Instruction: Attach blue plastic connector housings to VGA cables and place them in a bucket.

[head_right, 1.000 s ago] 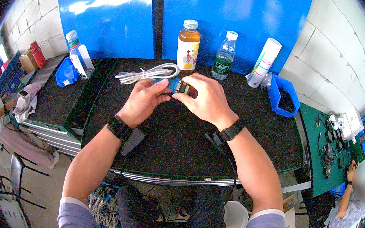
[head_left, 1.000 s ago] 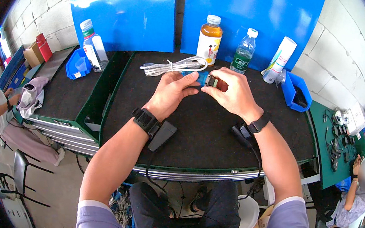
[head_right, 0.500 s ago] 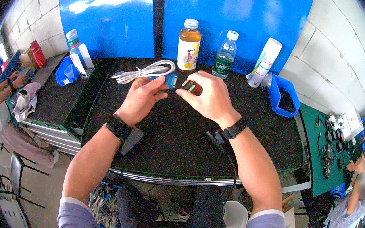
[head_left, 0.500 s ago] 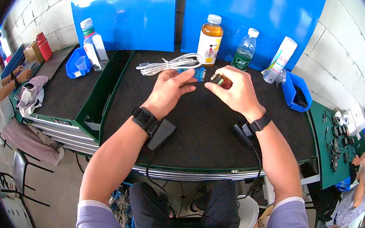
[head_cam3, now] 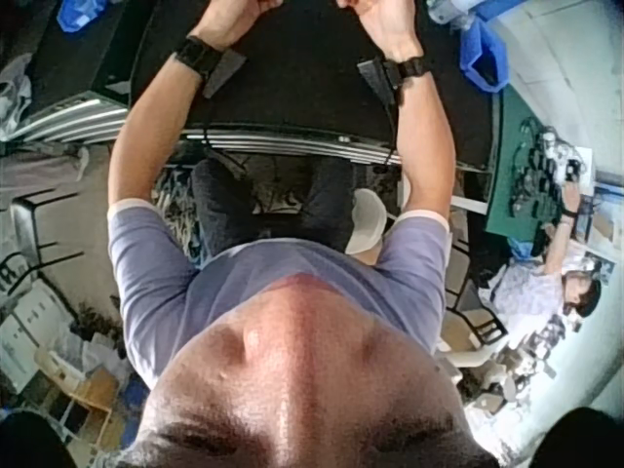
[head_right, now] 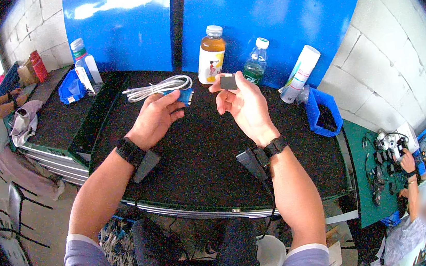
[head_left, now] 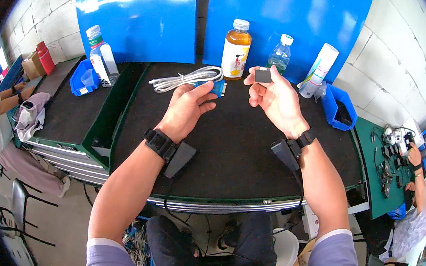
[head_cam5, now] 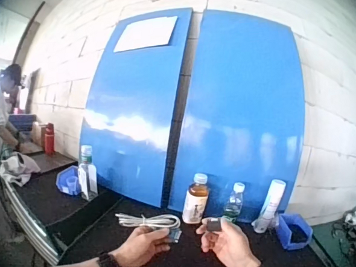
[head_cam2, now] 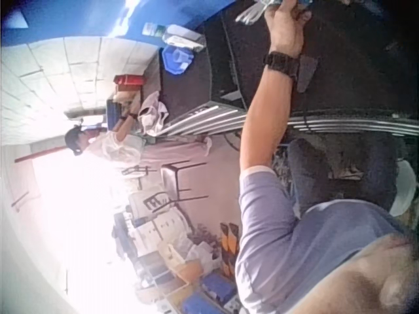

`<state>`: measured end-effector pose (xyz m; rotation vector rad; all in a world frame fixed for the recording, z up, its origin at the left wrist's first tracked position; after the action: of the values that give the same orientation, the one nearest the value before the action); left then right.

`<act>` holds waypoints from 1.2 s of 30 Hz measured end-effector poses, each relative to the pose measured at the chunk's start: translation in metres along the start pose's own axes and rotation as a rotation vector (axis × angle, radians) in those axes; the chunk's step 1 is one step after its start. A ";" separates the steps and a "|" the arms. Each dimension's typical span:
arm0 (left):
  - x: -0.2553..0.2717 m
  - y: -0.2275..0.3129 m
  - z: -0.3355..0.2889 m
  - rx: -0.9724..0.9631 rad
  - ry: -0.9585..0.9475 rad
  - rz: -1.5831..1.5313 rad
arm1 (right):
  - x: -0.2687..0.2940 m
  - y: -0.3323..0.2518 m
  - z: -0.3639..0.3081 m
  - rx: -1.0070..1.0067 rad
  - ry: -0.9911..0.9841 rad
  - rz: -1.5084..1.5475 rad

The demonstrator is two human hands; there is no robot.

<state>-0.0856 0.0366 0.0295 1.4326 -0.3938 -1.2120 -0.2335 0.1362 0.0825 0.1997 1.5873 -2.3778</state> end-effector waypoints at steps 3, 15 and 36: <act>-0.001 0.000 -0.001 -0.001 0.010 -0.026 | 0.006 0.007 -0.001 -0.022 0.065 0.110; 0.000 -0.001 0.002 0.008 -0.015 -0.040 | 0.004 0.006 -0.001 -0.007 0.027 0.168; -0.001 -0.005 0.002 0.029 -0.056 -0.072 | -0.011 -0.006 0.000 0.100 -0.004 -0.038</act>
<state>-0.0894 0.0381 0.0262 1.4507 -0.4028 -1.3116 -0.2251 0.1405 0.0908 0.1865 1.4840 -2.4875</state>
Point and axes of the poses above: each hand's wrist, its own z-axis towards the middle knuckle, its own x-axis out of the back of the hand, y = z × x, the point moved 10 cm from there along z, towards the middle knuckle, and after that the axes turned 12 degrees about -y, right-handed, at the moved point
